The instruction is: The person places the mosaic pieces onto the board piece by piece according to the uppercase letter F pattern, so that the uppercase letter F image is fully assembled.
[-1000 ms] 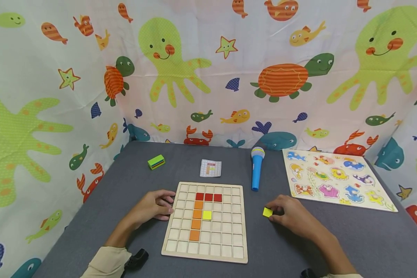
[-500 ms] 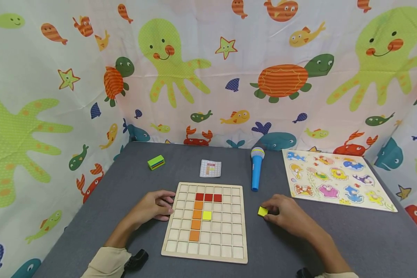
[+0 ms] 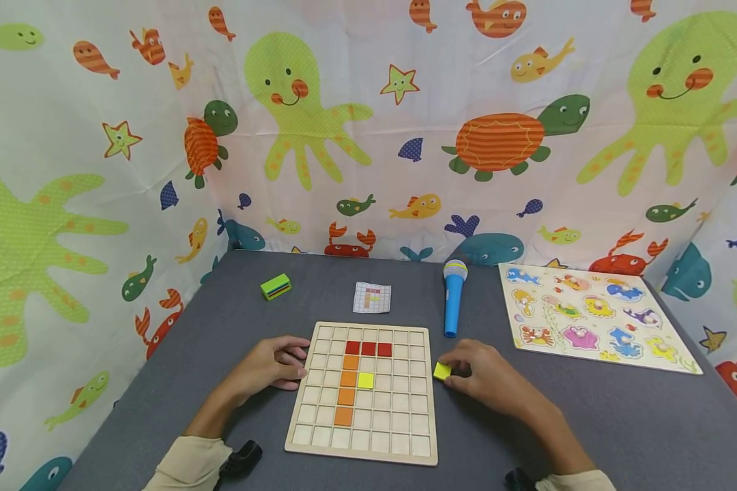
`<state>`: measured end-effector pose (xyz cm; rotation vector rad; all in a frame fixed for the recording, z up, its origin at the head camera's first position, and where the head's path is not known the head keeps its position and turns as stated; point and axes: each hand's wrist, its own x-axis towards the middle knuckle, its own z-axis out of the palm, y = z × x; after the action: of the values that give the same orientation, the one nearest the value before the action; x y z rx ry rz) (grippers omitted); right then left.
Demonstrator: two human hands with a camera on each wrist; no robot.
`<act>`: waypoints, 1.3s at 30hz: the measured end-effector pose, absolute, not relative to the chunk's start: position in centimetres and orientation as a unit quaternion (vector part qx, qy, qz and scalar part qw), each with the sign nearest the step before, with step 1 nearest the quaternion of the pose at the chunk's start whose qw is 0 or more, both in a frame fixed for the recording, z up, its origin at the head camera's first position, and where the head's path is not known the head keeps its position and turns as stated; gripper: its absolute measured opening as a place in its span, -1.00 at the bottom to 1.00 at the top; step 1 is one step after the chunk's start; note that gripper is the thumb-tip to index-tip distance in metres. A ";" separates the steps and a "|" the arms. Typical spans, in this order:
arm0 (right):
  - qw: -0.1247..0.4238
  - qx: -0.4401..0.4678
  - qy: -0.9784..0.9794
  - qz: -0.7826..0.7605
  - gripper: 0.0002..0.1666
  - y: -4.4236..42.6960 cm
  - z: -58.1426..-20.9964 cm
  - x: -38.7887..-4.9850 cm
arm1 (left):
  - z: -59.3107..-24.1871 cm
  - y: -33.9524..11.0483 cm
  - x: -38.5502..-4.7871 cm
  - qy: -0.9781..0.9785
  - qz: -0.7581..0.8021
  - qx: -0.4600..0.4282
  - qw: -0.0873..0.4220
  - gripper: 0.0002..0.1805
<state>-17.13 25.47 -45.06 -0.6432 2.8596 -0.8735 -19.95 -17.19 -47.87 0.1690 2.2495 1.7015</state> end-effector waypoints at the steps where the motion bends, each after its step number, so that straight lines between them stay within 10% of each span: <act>1: 0.041 -0.214 0.933 -0.286 -0.67 25.3 -45.1 -17.2 | -47.9 -17.2 -19.9 0.786 0.594 0.058 0.158 -0.35; 39: 0.073 -0.290 0.912 -0.281 -0.69 17.6 -45.3 -17.7 | -47.9 -17.1 -20.0 0.786 0.595 0.053 0.156 -0.36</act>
<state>-17.73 17.63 -45.27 -0.8699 2.7384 -0.8438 -20.00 -17.15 -47.92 0.1509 2.2514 1.7043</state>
